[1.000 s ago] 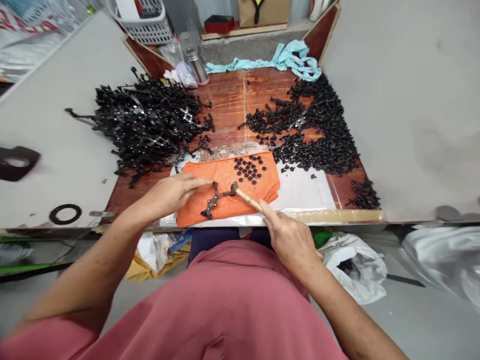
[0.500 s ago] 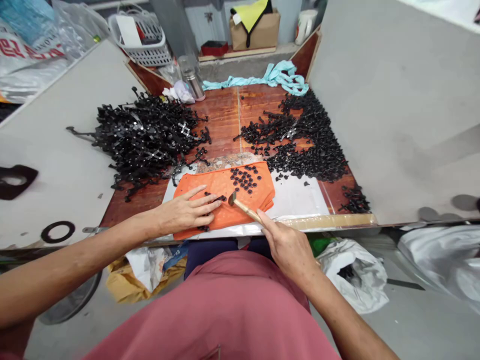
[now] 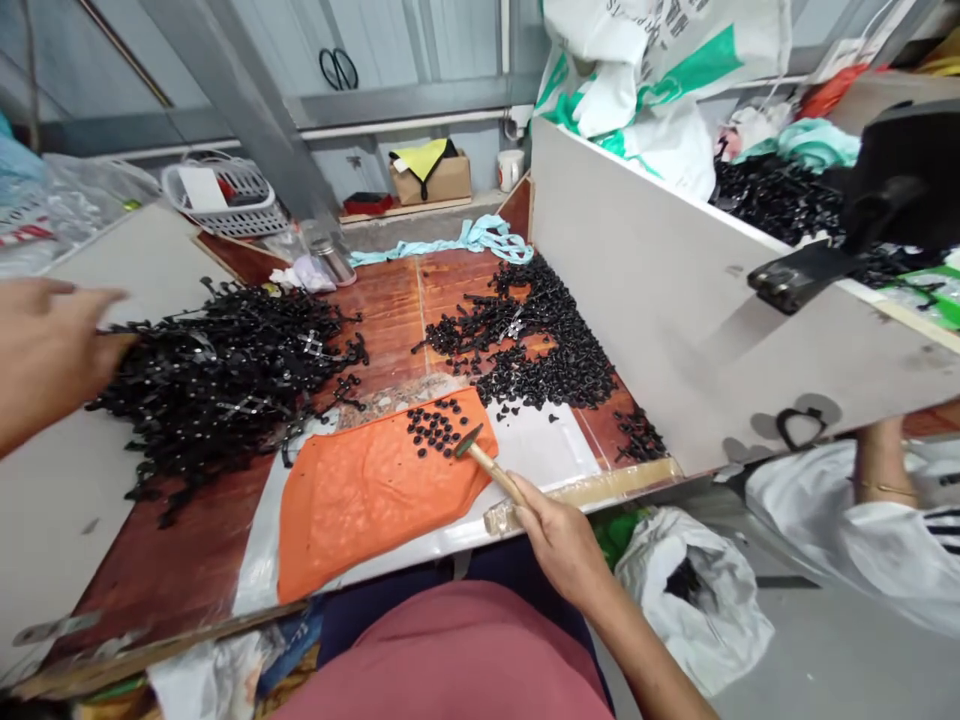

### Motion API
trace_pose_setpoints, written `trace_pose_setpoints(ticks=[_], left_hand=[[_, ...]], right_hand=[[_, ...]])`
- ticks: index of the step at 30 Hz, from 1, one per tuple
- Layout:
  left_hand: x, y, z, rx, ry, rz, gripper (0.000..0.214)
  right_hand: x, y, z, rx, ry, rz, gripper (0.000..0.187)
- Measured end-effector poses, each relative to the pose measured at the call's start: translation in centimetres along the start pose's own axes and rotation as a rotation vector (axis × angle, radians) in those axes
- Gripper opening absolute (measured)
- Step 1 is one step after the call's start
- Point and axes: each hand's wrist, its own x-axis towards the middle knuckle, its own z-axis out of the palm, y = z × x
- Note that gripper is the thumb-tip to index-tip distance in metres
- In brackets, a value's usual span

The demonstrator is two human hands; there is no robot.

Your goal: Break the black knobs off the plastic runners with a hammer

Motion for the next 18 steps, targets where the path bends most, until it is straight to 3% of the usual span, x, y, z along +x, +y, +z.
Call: trace_pose_setpoints(ticks=[2, 5, 6, 8, 10, 12, 14, 18], left_hand=[[1.6, 4.4, 0.5, -0.042, -0.098, 0.171, 0.05], [4.2, 13.3, 3.4, -0.278, -0.275, 0.444, 0.037], [5.1, 16.3, 4.7, -0.381, -0.314, 0.453, 0.032], [6.8, 21.5, 7.2, -0.629, -0.353, 0.306, 0.023], [8.2, 25.5, 9.1, -0.696, -0.365, 0.269, 0.017], [9.2, 28.1, 10.4, -0.761, -0.388, 0.266, 0.018], [9.7, 29.3, 11.0, -0.847, -0.409, 0.266, 0.024], [9.7, 28.4, 10.9, -1.059, -0.442, 0.212, 0.022]], right_hand=[[0.3, 0.1, 0.0, 0.021, -0.024, -0.031, 0.052], [0.6, 0.1, -0.3, 0.046, -0.062, -0.068, 0.052], [0.7, 0.0, -0.4, 0.052, -0.067, -0.075, 0.052], [0.7, 0.0, -0.5, 0.057, -0.065, -0.078, 0.051], [0.8, -0.1, -0.6, 0.065, -0.063, -0.069, 0.05], [0.8, -0.3, -0.6, 0.08, -0.062, -0.051, 0.05], [0.7, -0.3, -0.6, 0.106, -0.06, -0.027, 0.049], [0.8, -0.1, -0.9, 0.206, -0.083, -0.014, 0.048]])
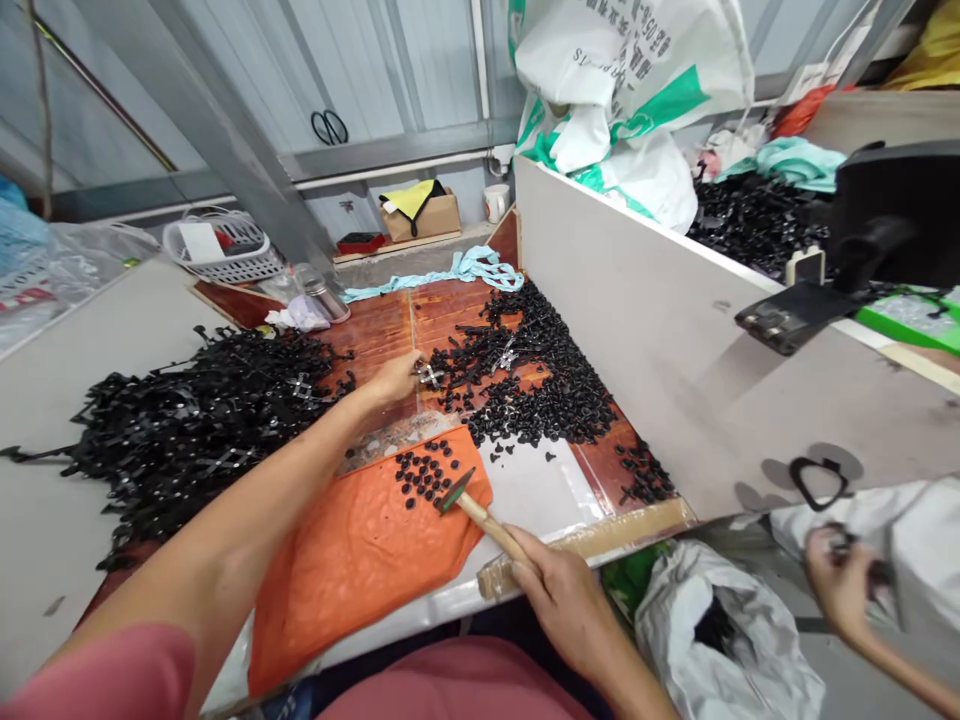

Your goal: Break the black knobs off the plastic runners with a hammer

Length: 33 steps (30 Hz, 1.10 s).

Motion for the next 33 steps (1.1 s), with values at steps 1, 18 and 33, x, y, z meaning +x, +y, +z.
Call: trace_pose_setpoints(ticks=[1, 18, 33], left_hand=[[-0.5, -0.1, -0.6, -0.062, -0.001, -0.017, 0.02], [-17.8, 0.5, -3.4, -0.399, -0.268, 0.101, 0.035], [-24.3, -2.9, 1.1, 0.071, -0.158, -0.055, 0.028]], right_hand=[[0.0, 0.1, -0.1, 0.031, -0.007, -0.002, 0.049], [0.0, 1.8, 0.0, 0.128, -0.018, 0.101, 0.062], [0.0, 1.6, -0.2, 0.177, -0.06, 0.162, 0.066]])
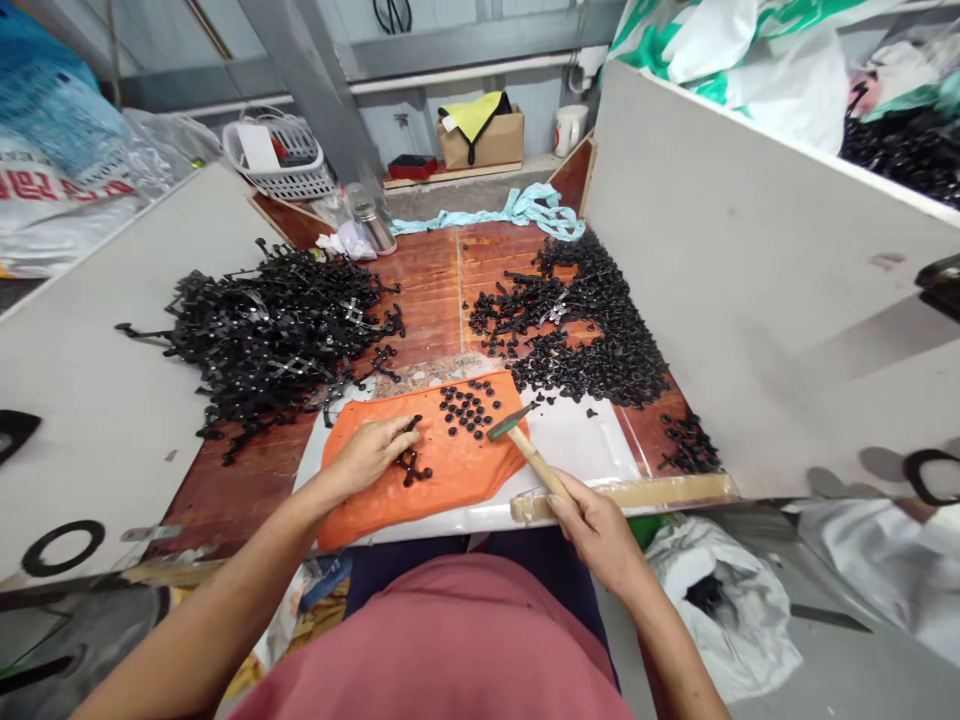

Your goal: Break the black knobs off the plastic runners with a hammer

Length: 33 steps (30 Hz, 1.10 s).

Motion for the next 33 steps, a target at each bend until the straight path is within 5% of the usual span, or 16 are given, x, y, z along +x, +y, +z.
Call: trace_pose_setpoints(ticks=[4, 13, 26, 33], left_hand=[[0.8, 0.5, -0.6, 0.216, 0.097, 0.125, 0.039], [4.4, 0.3, -0.4, 0.21, 0.109, 0.138, 0.042], [4.8, 0.8, -0.2, 0.381, 0.137, 0.154, 0.043], [4.8, 0.1, 0.0, 0.282, 0.111, 0.136, 0.043]], right_hand=[[0.0, 0.0, -0.1, -0.018, 0.0, -0.005, 0.065], [-0.1, 0.0, 0.0, 0.023, 0.008, 0.016, 0.064], [-0.1, 0.1, -0.1, 0.044, -0.008, 0.034, 0.063], [0.0, 0.1, -0.2, 0.025, -0.007, 0.016, 0.064]])
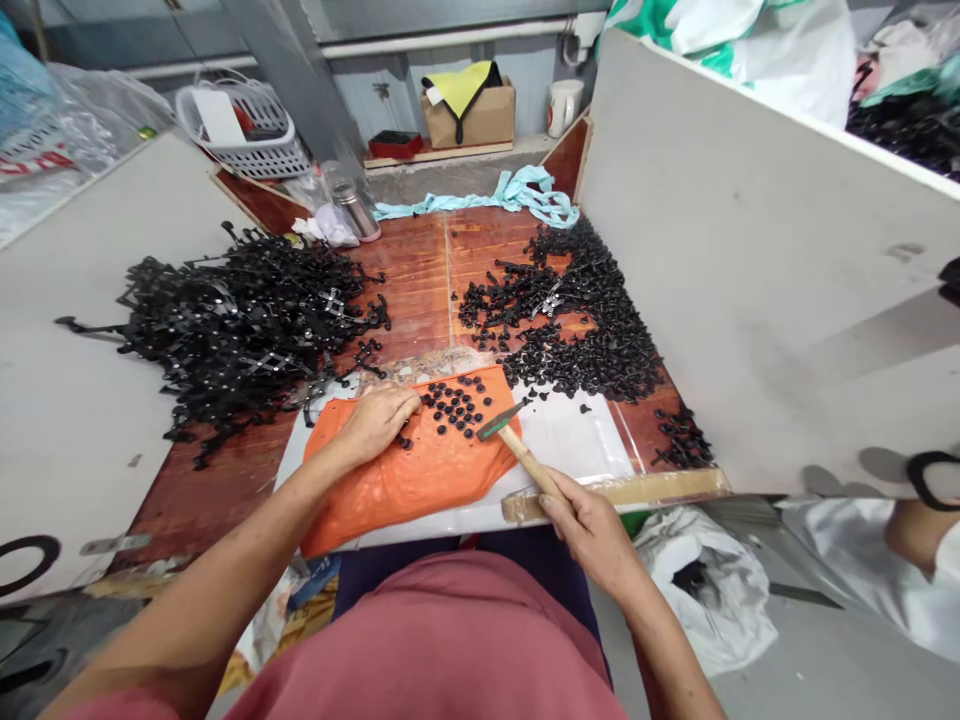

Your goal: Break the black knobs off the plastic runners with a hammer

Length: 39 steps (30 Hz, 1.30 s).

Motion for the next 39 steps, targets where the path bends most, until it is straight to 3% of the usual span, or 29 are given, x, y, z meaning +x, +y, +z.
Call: trace_pose_setpoints(ticks=[7, 20, 27, 33, 39], left_hand=[[0.2, -0.4, 0.1, -0.095, 0.004, 0.024, 0.044], [0.2, -0.1, 0.2, 0.141, 0.014, 0.018, 0.044], [0.4, 0.3, -0.3, 0.159, -0.008, 0.026, 0.043], [0.8, -0.2, -0.2, 0.079, -0.039, 0.047, 0.042], [1.0, -0.4, -0.2, 0.067, -0.059, 0.066, 0.037]], right_hand=[[-0.2, -0.3, 0.1, 0.005, 0.01, 0.025, 0.065], [0.0, -0.1, 0.1, -0.015, 0.012, -0.005, 0.063], [0.3, -2.4, 0.3, -0.325, 0.148, -0.158, 0.051], [3.6, -6.7, 1.3, -0.654, 0.195, -0.258, 0.049], [5.5, -8.8, 2.4, -0.897, 0.231, -0.341, 0.048]])
